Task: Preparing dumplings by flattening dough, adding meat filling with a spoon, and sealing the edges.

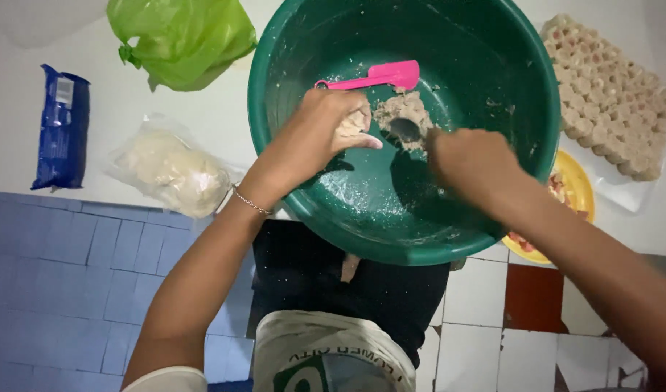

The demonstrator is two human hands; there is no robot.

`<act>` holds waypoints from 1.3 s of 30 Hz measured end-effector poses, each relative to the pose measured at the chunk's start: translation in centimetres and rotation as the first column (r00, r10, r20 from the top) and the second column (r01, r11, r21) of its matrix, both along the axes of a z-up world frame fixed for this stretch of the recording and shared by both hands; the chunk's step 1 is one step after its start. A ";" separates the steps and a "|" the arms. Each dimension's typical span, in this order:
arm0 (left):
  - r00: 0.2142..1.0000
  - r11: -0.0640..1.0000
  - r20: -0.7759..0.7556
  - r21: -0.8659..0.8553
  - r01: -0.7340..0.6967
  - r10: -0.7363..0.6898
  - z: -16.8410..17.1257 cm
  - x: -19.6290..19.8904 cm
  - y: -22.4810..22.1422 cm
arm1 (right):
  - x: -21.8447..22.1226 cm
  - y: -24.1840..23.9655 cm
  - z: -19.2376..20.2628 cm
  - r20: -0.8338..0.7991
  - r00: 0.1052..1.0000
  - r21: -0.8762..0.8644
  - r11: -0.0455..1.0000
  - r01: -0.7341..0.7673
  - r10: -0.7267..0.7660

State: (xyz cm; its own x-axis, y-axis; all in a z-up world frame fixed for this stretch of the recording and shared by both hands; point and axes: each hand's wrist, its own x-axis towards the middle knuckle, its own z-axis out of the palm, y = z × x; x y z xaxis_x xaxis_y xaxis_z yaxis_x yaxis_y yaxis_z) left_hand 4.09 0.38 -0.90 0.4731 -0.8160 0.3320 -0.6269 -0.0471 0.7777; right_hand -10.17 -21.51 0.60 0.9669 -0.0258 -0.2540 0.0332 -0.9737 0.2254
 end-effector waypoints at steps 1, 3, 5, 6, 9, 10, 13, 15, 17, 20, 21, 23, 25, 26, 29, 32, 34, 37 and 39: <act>1.000 1.000 -0.010 -0.002 0.000 0.000 0.3 -0.1 0.1 | 0.2 -0.3 -2.1 -0.010 1.000 -0.002 1.000 0.000 0.000; 1.000 1.000 -0.025 -0.002 0.002 -0.002 0.9 -0.2 0.2 | 0.5 -1.1 -6.2 0.041 0.995 -0.225 0.971 -0.076 0.087; 1.000 1.000 -0.026 -0.007 -0.001 0.001 -0.1 0.4 0.0 | 0.1 -0.6 -7.7 0.065 0.989 -0.295 0.949 -0.111 0.135; 1.000 1.000 -0.019 -0.006 -0.003 0.003 -0.6 0.6 -0.1 | -0.1 -0.4 -8.4 0.095 0.978 -0.360 0.922 -0.140 0.186; 1.000 0.997 0.005 0.071 -0.025 0.025 -2.7 1.6 -0.6 | -0.1 0.8 -9.7 0.068 0.982 -0.461 0.879 -0.126 0.176; 1.000 0.997 -0.003 0.071 -0.025 0.025 -1.9 1.3 -0.3 | 0.0 1.0 -9.7 0.060 0.982 -0.460 0.879 -0.129 0.176; 0.983 0.999 -0.179 0.030 -0.044 0.049 -1.0 0.9 0.0 | 0.1 1.7 -8.7 -0.059 0.991 -0.382 0.915 -0.131 0.117; 0.997 0.995 -0.034 -0.076 -0.071 0.068 -2.7 1.6 -0.3 | 0.2 2.5 -6.8 -0.199 0.979 -0.311 0.945 -0.098 0.036; 0.992 0.992 -0.007 0.007 -0.124 0.124 -0.3 0.5 0.1 | -0.7 0.9 -7.5 -0.239 0.966 -0.394 0.899 -0.191 0.100; 0.984 0.984 0.047 0.042 -0.175 0.173 -0.4 0.2 -0.1 | -1.4 0.0 -7.5 -0.333 0.928 -0.445 0.839 -0.313 0.169; 0.983 0.986 0.070 -0.002 -0.170 0.169 -1.1 0.3 -0.2 | -1.5 0.2 -7.3 -0.380 0.908 -0.420 0.841 -0.341 0.179; 0.986 0.986 0.043 0.038 -0.162 0.160 -1.3 0.3 -0.3 | -1.6 0.3 -7.2 -0.364 0.925 -0.423 0.865 -0.270 0.110; 0.988 0.985 0.017 0.079 -0.152 0.152 -1.4 0.3 -0.3 | -1.6 0.5 -7.2 -0.346 0.937 -0.425 0.884 -0.196 0.042; 0.987 0.986 0.041 0.047 -0.158 0.157 -1.5 0.3 -0.2 | -1.6 0.5 -7.3 -0.251 0.967 -0.422 0.895 -0.141 0.034; 0.984 0.984 0.066 0.045 -0.171 0.168 -1.4 0.2 -0.2 | -1.8 0.0 -9.1 -0.130 0.990 -0.429 0.896 -0.112 0.061; 0.983 0.984 0.067 0.027 -0.175 0.172 -1.0 0.0 0.0 | -2.0 -0.4 -9.3 -0.091 0.990 -0.428 0.894 -0.132 0.103; 0.981 0.984 0.067 -0.015 -0.179 0.180 -1.1 0.1 0.1 | -2.0 -0.5 -8.6 -0.075 0.990 -0.405 0.904 -0.136 0.115; 0.983 0.980 0.043 0.085 -0.182 0.179 -1.6 0.3 -0.2 | -1.7 -0.5 -5.8 -0.133 0.989 -0.152 0.984 -0.089 0.069; 0.986 0.982 0.035 0.092 -0.165 0.163 -1.4 0.4 -0.2 | -0.8 0.4 -2.1 -0.410 0.893 0.084 0.968 0.238 -0.184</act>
State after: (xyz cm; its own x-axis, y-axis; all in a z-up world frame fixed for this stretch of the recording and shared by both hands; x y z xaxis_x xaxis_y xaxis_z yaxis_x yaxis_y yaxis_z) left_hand 4.45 0.17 -2.26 0.5950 -0.7562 0.2722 -0.6256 -0.2231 0.7476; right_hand -10.93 -21.11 -1.51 0.7606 -0.1589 -0.6294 -0.1156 -0.9872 0.1095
